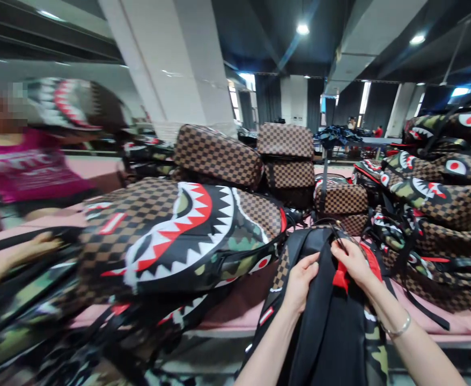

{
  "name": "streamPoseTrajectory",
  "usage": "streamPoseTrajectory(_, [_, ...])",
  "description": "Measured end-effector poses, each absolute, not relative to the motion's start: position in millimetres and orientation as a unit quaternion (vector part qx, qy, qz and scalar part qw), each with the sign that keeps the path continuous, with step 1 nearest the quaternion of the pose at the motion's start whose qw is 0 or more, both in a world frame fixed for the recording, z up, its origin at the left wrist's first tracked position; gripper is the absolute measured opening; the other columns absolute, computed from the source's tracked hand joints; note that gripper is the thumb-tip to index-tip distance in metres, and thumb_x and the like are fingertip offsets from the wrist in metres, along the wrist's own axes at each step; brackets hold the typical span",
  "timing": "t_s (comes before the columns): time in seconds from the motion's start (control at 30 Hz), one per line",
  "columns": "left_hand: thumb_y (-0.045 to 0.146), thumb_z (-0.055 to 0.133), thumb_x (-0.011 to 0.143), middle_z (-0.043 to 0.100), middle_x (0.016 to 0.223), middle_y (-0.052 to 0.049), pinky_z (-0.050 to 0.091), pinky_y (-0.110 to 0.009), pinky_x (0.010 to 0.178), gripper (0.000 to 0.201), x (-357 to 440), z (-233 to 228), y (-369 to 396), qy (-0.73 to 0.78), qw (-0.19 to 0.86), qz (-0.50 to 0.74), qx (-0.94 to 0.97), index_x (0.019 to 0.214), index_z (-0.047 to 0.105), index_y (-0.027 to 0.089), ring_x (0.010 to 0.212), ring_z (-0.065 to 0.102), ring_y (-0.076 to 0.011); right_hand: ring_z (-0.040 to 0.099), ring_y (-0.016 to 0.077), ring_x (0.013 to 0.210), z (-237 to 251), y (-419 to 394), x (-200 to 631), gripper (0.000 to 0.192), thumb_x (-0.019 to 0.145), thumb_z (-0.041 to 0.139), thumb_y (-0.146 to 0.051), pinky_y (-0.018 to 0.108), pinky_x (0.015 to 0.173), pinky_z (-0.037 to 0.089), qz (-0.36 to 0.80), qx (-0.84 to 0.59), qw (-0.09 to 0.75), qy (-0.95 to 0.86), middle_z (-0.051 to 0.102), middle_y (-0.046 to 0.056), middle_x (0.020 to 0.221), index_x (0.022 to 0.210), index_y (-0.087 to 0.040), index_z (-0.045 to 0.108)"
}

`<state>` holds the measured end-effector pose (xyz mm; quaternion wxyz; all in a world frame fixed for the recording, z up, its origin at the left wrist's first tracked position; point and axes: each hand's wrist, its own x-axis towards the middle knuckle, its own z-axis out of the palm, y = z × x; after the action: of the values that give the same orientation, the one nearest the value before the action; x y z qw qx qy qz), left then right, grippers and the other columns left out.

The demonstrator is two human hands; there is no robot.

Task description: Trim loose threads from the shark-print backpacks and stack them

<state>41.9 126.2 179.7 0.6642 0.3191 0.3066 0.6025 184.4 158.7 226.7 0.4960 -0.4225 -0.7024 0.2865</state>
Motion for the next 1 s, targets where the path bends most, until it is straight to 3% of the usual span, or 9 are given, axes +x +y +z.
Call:
streamPoseTrajectory(0.17, [0.024,0.076,0.061,0.073,0.087,-0.008,0.052,-0.029,0.068,0.043,36.6,178.3,134.5,0.309,0.685,0.578,0.318,0.102,0.065,0.015,0.073,0.067,-0.0195,0.042,0.0106,0.052,224.4,156.7,180.4,0.016,0.078,0.045,-0.027,0.021,0.049,0.037,0.321,-0.428,0.496,-0.684,0.043,-0.004,0.057,0.064,-0.018,0.046])
streamPoseTrajectory(0.3, [0.021,0.078,0.059,0.073,0.086,-0.007,0.053,-0.028,0.069,0.044,32.0,178.0,140.0,0.314,0.693,0.569,0.311,0.1,0.065,0.015,0.074,0.068,-0.0195,0.049,0.0112,0.056,222.3,151.1,173.3,0.014,0.077,0.05,-0.025,0.021,0.053,0.041,0.314,-0.416,0.475,-0.709,0.051,-0.003,0.06,0.067,-0.017,0.053])
streamPoseTrajectory(0.4, [0.021,0.079,0.058,0.073,0.086,-0.007,0.054,-0.029,0.072,0.044,28.3,178.0,141.8,0.313,0.702,0.564,0.303,0.1,0.065,0.016,0.078,0.068,-0.0206,0.057,0.0154,0.074,223.9,143.4,175.6,0.012,0.08,0.052,-0.027,0.026,0.068,0.046,0.216,-0.442,0.491,-0.719,0.061,0.002,0.081,0.086,-0.018,0.058])
streamPoseTrajectory(0.5, [0.02,0.078,0.06,0.073,0.087,-0.007,0.054,-0.032,0.076,0.043,24.7,176.7,144.1,0.302,0.716,0.553,0.299,0.101,0.065,0.017,0.082,0.068,-0.0222,0.057,0.0181,0.085,223.7,142.4,184.4,0.017,0.083,0.052,-0.024,0.03,0.078,0.045,0.088,-0.49,0.512,-0.701,0.062,0.005,0.094,0.099,-0.018,0.055])
streamPoseTrajectory(0.73, [0.018,0.075,0.064,0.071,0.097,-0.007,0.052,-0.033,0.084,0.043,17.3,165.7,152.9,0.25,0.747,0.534,0.306,0.105,0.063,0.019,0.092,0.065,-0.0237,0.055,0.0194,0.079,213.0,150.1,191.3,0.01,0.087,0.048,-0.021,0.03,0.072,0.043,-0.046,-0.502,0.445,-0.74,0.062,0.005,0.082,0.084,-0.018,0.057])
streamPoseTrajectory(1.0, [0.018,0.069,0.072,0.068,0.106,-0.005,0.048,-0.033,0.091,0.042,14.0,155.7,156.0,0.191,0.769,0.522,0.317,0.113,0.058,0.022,0.099,0.063,-0.0221,0.056,0.019,0.08,219.8,146.7,188.1,0.009,0.088,0.049,-0.023,0.03,0.071,0.042,-0.061,-0.485,0.421,-0.765,0.063,0.005,0.086,0.088,-0.019,0.058])
